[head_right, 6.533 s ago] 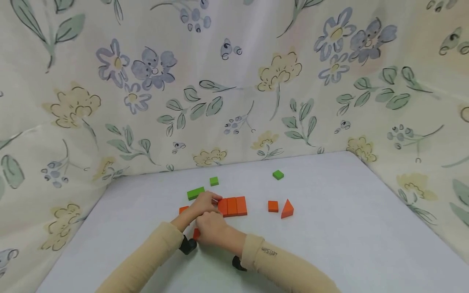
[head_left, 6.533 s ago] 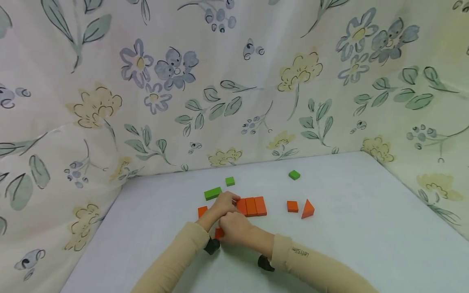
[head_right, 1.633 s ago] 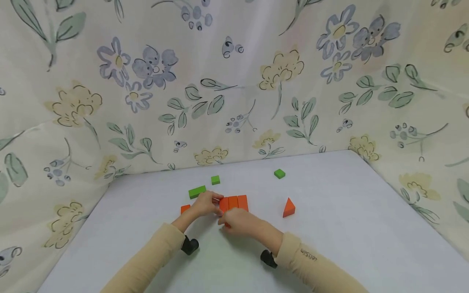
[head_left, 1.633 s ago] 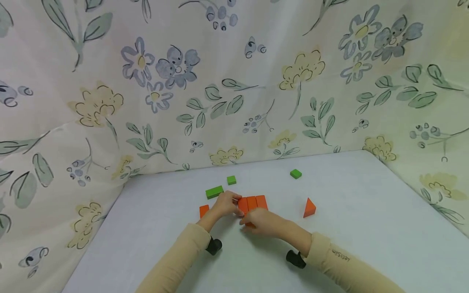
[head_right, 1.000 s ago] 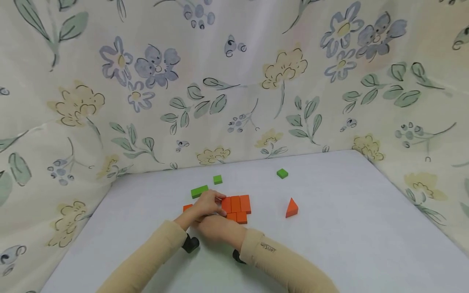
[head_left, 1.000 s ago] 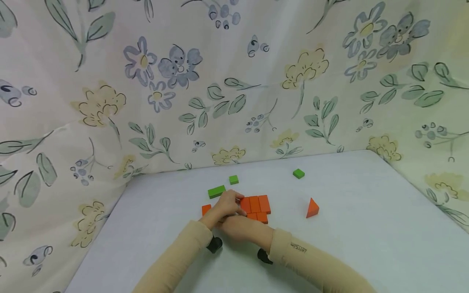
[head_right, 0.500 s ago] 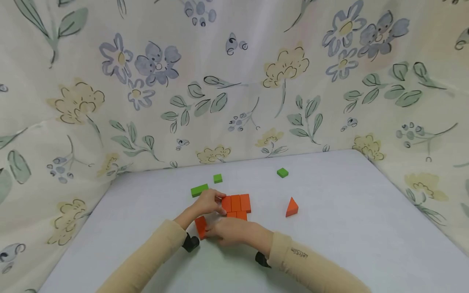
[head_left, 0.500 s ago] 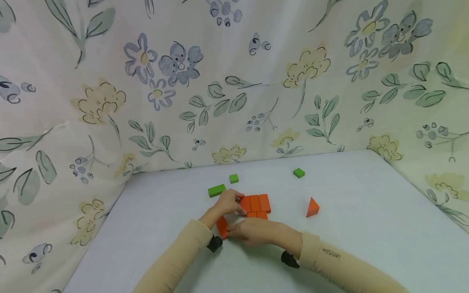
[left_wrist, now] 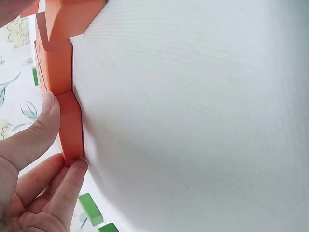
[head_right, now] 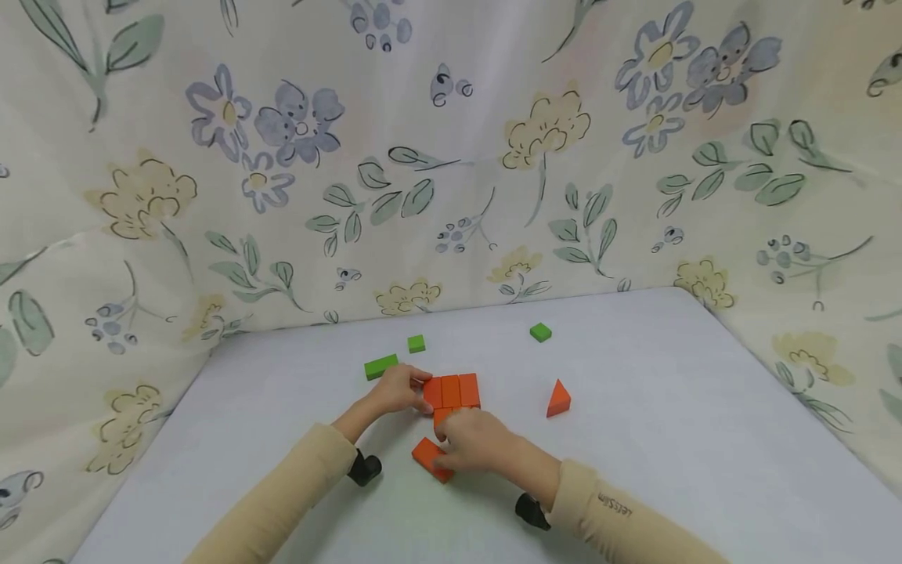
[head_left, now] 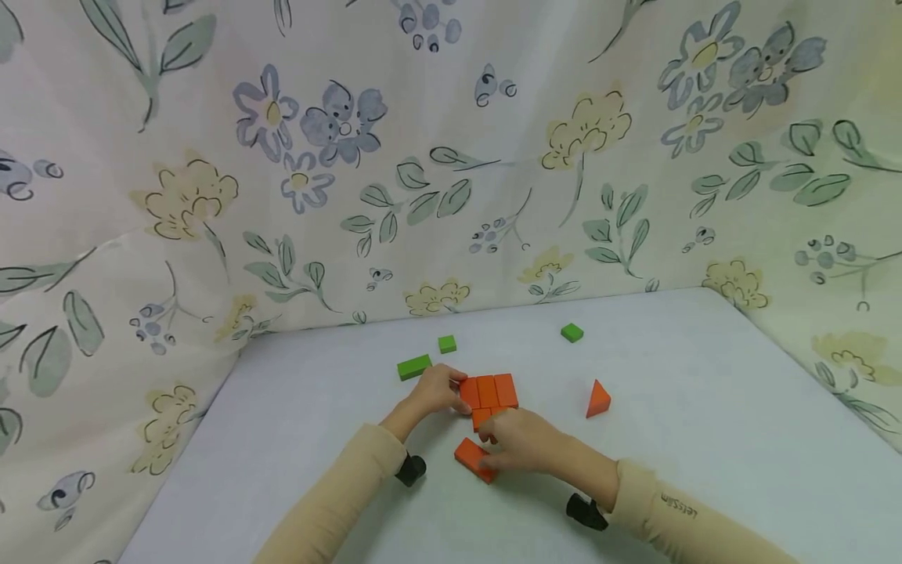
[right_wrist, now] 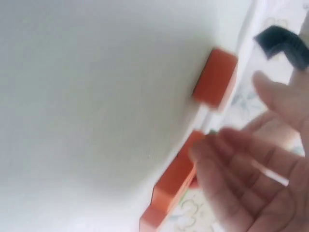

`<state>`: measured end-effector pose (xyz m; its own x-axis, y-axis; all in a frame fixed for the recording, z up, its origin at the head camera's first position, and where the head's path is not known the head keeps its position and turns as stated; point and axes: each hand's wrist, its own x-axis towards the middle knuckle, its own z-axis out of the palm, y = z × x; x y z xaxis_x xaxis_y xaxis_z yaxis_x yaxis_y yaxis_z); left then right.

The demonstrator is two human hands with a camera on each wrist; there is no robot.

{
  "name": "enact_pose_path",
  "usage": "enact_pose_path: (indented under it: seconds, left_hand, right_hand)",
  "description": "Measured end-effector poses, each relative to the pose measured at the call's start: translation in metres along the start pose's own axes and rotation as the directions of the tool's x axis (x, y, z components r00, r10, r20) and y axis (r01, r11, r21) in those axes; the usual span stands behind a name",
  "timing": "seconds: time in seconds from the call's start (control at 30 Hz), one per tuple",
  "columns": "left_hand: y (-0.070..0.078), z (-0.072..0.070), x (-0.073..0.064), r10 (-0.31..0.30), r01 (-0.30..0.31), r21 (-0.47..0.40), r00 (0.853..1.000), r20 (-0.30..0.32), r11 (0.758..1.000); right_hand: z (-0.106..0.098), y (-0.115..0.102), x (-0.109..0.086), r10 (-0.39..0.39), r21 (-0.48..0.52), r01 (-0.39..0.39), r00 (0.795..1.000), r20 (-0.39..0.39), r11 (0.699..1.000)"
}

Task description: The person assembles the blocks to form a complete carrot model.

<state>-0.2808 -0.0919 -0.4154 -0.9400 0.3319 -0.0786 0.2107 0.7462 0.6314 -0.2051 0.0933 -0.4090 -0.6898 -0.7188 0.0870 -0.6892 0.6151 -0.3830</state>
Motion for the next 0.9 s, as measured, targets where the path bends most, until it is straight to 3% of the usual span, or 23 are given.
enact_pose_path:
  seconds: [0.23, 0.5, 0.7, 0.9]
  left_hand:
    - [0.002, 0.001, -0.001, -0.003, 0.003, -0.006, 1.000, -0.004, 1.000]
    - [0.001, 0.002, 0.000, -0.013, 0.013, -0.013, 1.000, -0.002, 1.000]
    - [0.001, 0.000, 0.000, -0.028, 0.028, -0.022, 1.000, 0.007, 0.999]
    - [0.002, -0.001, 0.000, -0.027, 0.028, -0.017, 1.000, 0.009, 0.999]
  right_hand:
    - [0.006, -0.009, 0.003, 0.084, -0.012, -0.083, 0.996, 0.008, 0.996]
    - [0.002, -0.005, 0.002, 0.045, -0.017, -0.044, 0.997, 0.055, 0.999]
    - [-0.004, 0.005, -0.002, 0.002, -0.098, -0.001, 1.000, 0.007, 0.995]
    - [-0.006, 0.014, -0.002, 0.035, -0.153, -0.035, 0.999, 0.000, 0.988]
